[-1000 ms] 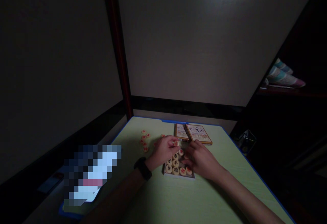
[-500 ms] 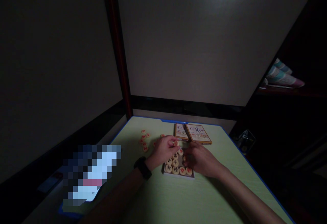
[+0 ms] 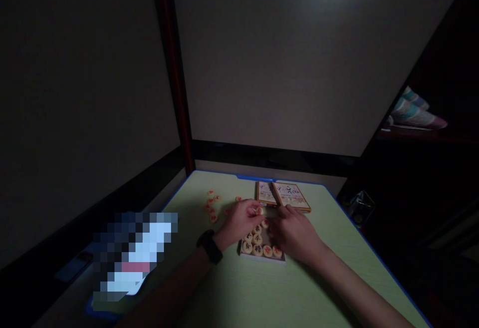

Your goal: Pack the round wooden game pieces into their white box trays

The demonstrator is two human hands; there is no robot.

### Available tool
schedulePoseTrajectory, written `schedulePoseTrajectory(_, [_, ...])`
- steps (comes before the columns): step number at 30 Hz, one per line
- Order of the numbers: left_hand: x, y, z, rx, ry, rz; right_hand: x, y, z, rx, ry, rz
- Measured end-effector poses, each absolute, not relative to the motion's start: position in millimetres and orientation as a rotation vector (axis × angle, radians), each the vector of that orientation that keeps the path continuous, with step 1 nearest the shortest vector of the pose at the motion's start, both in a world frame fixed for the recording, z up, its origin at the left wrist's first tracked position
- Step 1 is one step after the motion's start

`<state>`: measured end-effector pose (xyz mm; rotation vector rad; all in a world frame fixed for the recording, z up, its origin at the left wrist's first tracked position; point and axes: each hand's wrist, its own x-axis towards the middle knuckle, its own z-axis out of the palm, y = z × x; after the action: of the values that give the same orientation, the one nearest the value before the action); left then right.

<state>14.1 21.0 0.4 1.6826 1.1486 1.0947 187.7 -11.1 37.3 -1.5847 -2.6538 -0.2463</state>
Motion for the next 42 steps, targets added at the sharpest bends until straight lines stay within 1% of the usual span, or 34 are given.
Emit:
schedulePoseTrajectory(10, [13, 20, 1, 1.671, 1.152, 1.074, 187, -7, 27, -1.587, -2.592, -0.35])
schedulePoseTrajectory(15, [13, 21, 0, 1.708, 1.18, 1.09, 191, -7, 28, -1.506, -2.517, -0.312])
schedulePoseTrajectory(17, [13, 21, -1, 1.723, 1.163, 1.119, 193, -7, 27, -1.413, -2.444, -0.26])
schedulePoseTrajectory(22, [16, 20, 0, 1.676, 1.066, 1.143, 195, -5, 20, -1.0, -2.378, -0.164])
schedulePoseTrajectory(28, [21, 17, 5, 1.509, 0.952, 1.092, 198, -4, 20, -0.807, -2.4, -0.319])
schedulePoseTrajectory(31, [20, 17, 1, 1.538, 0.946, 1.096, 202, -1, 22, -0.798, -2.372, -0.147])
schedulePoseTrajectory(35, [19, 20, -4, 1.591, 0.978, 1.113, 208, 9, 19, -0.95, -2.24, 0.112])
schedulePoseTrajectory(39, [22, 20, 0, 1.629, 0.93, 1.082, 212, 14, 17, -1.085, -2.318, 0.223])
schedulePoseTrajectory(42, [23, 16, 6, 1.755, 0.992, 1.125, 213, 10, 26, -1.159, -2.309, 0.225])
